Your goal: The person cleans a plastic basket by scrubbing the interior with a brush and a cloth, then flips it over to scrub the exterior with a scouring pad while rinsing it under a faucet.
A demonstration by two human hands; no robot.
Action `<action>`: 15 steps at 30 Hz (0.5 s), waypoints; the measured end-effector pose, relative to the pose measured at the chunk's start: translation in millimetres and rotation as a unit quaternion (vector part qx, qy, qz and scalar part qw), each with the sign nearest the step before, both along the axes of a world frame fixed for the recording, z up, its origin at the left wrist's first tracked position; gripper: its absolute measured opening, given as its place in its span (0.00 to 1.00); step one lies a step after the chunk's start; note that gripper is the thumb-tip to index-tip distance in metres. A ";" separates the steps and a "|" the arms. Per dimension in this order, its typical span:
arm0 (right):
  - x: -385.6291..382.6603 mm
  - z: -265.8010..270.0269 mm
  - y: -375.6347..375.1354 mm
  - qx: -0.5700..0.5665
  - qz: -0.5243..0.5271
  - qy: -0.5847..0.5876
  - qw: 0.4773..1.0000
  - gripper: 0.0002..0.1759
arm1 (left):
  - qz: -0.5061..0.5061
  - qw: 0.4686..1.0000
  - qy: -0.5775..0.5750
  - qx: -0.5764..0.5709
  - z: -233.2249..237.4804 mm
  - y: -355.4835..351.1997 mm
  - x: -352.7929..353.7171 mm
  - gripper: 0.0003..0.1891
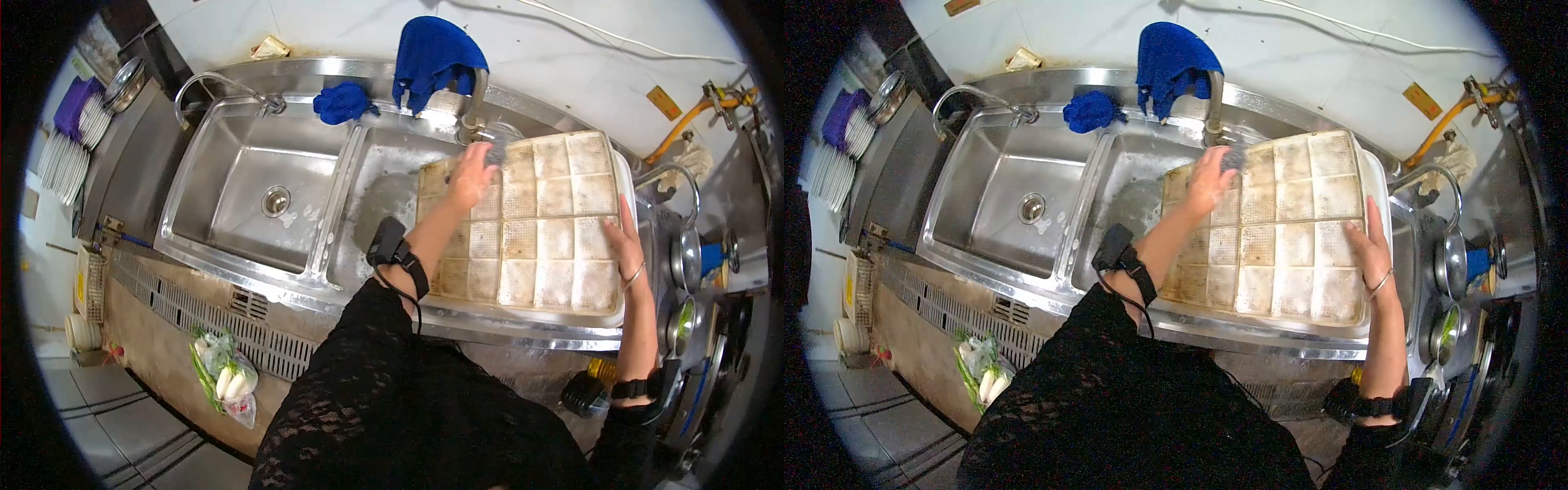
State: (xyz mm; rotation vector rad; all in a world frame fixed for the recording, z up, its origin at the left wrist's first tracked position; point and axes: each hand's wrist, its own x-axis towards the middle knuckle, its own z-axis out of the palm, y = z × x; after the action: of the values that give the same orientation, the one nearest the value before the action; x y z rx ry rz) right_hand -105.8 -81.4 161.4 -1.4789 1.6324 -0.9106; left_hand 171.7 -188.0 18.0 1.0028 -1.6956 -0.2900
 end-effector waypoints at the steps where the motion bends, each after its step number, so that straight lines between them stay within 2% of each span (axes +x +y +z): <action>1: 11.9 7.7 4.8 0.008 -0.023 -0.013 1.000 0.38 | -0.001 0.999 -0.023 0.035 -6.5 1.9 9.1 0.18; 2: 9.8 5.8 5.6 0.012 -0.029 -0.015 0.999 0.38 | -0.002 0.996 -0.047 0.072 -13.4 5.4 18.7 0.19; 4: 6.6 2.7 2.0 0.005 -0.029 0.008 1.000 0.38 | -0.031 0.996 -0.071 0.051 -29.9 -3.7 39.3 0.19; 6: 8.7 3.0 1.4 0.005 -0.036 0.005 0.999 0.38 | -0.007 0.984 -0.146 0.097 -42.5 -9.0 63.6 0.19; 7: 7.3 2.2 4.3 0.004 -0.037 0.006 0.999 0.38 | -0.012 0.984 -0.148 0.098 -53.5 -8.7 77.3 0.19; 9: -0.1 -2.8 -2.1 -0.009 -0.034 0.025 0.999 0.38 | 0.079 0.957 -0.165 0.226 -63.5 -21.7 98.3 0.17; 10: -2.0 -7.6 -1.9 -0.014 -0.024 0.044 0.999 0.38 | 0.079 0.956 -0.166 0.230 -54.1 -23.6 90.3 0.17; 12: -1.0 -10.8 -2.3 -0.003 -0.019 0.024 1.000 0.38 | 0.043 0.995 -0.087 0.036 -31.8 -29.5 60.1 0.18; 13: -1.2 -10.9 -3.6 -0.001 -0.020 0.004 1.000 0.38 | 0.047 0.994 -0.087 0.038 -20.0 -24.4 43.7 0.18; 15: -2.0 -11.8 -3.3 0.009 -0.021 -0.016 1.000 0.38 | -0.027 0.989 -0.092 0.109 -7.5 -13.3 17.9 0.17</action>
State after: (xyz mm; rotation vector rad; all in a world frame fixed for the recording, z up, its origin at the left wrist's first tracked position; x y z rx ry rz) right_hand -107.9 -84.6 149.6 -1.4150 1.6511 -0.9352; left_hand 189.6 -201.3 10.5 1.1741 -1.8911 -0.4372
